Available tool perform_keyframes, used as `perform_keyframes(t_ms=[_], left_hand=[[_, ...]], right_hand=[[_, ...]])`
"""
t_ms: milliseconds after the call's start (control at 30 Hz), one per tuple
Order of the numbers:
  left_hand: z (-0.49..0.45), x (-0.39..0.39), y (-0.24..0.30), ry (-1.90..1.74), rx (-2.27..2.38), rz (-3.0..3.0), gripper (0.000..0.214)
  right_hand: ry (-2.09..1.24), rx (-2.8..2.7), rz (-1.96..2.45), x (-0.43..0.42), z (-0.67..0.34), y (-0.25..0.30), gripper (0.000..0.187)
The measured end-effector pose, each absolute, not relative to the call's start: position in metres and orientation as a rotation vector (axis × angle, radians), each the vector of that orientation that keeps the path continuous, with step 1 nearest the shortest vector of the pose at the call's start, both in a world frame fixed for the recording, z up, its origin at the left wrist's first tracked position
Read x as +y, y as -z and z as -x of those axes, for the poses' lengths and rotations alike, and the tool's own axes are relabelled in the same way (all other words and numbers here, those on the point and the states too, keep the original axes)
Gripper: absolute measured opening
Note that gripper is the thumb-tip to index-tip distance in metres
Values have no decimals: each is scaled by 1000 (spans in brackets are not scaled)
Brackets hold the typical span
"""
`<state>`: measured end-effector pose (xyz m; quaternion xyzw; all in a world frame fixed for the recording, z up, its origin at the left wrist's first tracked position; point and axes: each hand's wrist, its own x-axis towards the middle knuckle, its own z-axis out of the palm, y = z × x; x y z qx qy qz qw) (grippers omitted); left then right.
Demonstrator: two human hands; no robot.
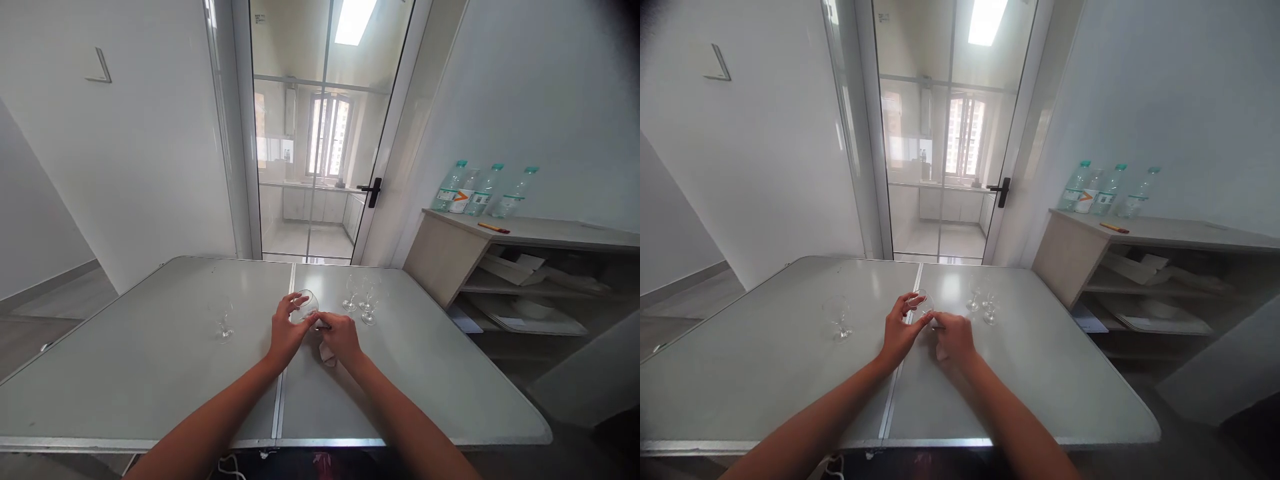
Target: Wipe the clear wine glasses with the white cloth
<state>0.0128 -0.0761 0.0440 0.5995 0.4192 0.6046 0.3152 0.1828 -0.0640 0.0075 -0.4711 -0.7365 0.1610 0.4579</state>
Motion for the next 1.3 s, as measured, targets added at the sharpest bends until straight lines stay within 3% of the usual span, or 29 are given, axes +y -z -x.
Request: perform_keyframes(t_ms=[433,667,833,1200,1300], left_hand=[[-10,-76,-49,-1699,1248,-1581,57],[-9,-71,-44,-1602,1287,-1630,53],[-15,-68,-28,-1442,1292,-1693,55],[-14,-61,-21,-1332,1283,-1788,58],[-14,-60,-18,-1362,1302,-1886,59]], right_hand=[[-138,-2000,1297,-81,-177,-31,33],[-86,-2516,1361,-87,-175,-41,61],[-16,-2730,1467,-88,-170,-37,40],[-95,-2659,1606,-89,-170,-32,45],[-81,-2552,1755,-85,-173,-26,53]])
